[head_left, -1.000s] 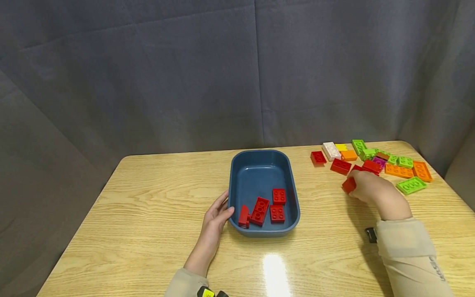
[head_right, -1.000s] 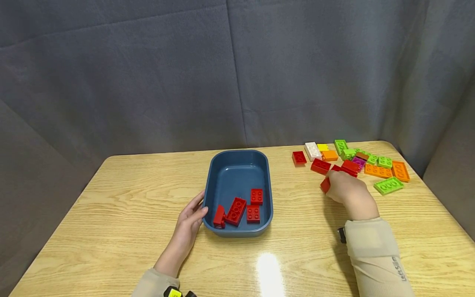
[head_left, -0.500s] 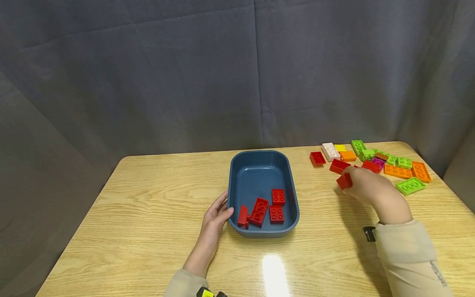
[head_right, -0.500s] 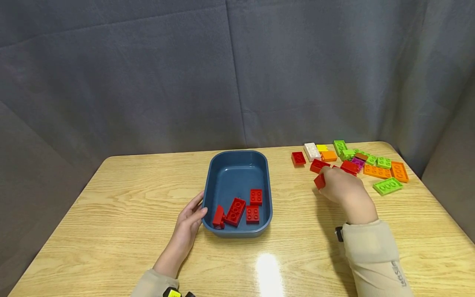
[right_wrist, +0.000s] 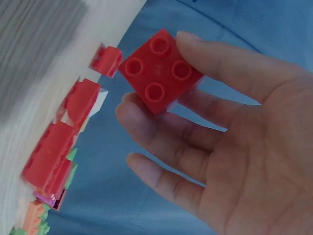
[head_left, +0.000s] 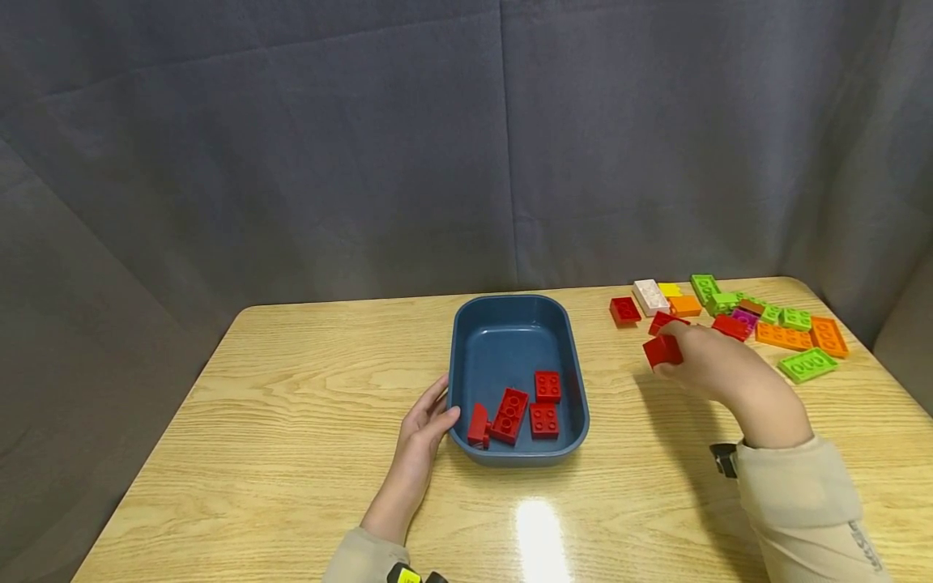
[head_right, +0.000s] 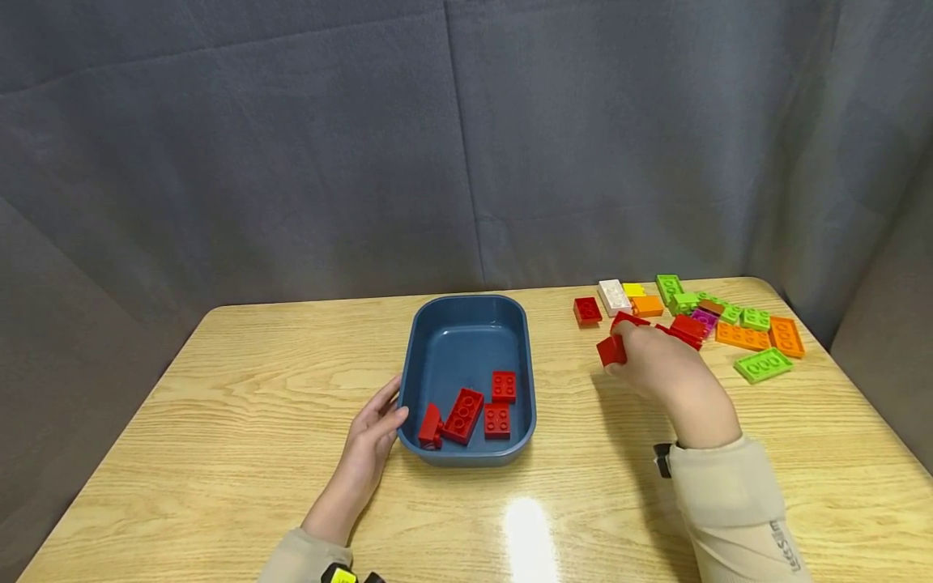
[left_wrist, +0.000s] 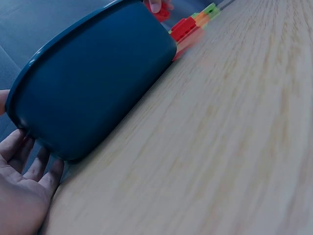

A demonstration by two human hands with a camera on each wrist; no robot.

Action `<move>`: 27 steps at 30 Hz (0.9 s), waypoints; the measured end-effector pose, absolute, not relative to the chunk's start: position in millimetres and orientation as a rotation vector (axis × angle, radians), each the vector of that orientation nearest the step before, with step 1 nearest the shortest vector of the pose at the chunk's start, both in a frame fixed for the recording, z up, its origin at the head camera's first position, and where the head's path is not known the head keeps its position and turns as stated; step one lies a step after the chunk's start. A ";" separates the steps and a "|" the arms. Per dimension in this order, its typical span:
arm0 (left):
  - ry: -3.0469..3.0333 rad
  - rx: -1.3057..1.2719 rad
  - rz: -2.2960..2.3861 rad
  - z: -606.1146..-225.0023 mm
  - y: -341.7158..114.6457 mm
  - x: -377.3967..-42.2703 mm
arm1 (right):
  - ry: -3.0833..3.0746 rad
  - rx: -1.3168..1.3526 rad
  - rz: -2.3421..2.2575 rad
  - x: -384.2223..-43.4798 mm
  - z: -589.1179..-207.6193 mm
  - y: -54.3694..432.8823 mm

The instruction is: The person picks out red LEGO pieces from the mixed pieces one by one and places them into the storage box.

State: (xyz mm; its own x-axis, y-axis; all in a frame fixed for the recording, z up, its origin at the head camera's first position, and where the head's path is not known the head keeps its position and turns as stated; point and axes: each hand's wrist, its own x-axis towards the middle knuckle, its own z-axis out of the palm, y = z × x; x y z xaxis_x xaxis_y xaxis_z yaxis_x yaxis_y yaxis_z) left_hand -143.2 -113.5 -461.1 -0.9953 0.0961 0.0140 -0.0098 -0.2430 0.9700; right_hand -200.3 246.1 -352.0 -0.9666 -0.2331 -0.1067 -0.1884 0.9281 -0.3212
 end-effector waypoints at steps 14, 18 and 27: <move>1.900 0.098 2.412 -461.3 -113.1 -143.3 | 2.979 -0.335 -0.419 -193.8 -343.9 232.6; 1.898 0.103 2.414 -461.3 -113.2 -143.1 | 2.981 -0.353 -0.411 -192.3 -343.6 229.0; 1.892 0.116 2.419 -460.6 -113.4 -143.0 | 3.021 -0.382 -0.380 -189.3 -343.7 220.6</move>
State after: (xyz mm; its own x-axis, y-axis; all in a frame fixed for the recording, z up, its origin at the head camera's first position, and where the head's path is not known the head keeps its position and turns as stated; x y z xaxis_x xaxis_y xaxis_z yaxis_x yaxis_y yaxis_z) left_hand -143.0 -113.4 -460.6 -0.9948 0.1003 0.0169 -0.0077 -0.2402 0.9707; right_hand -189.3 220.6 -343.7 -0.9665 -0.2536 -0.0406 -0.2357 0.9385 -0.2523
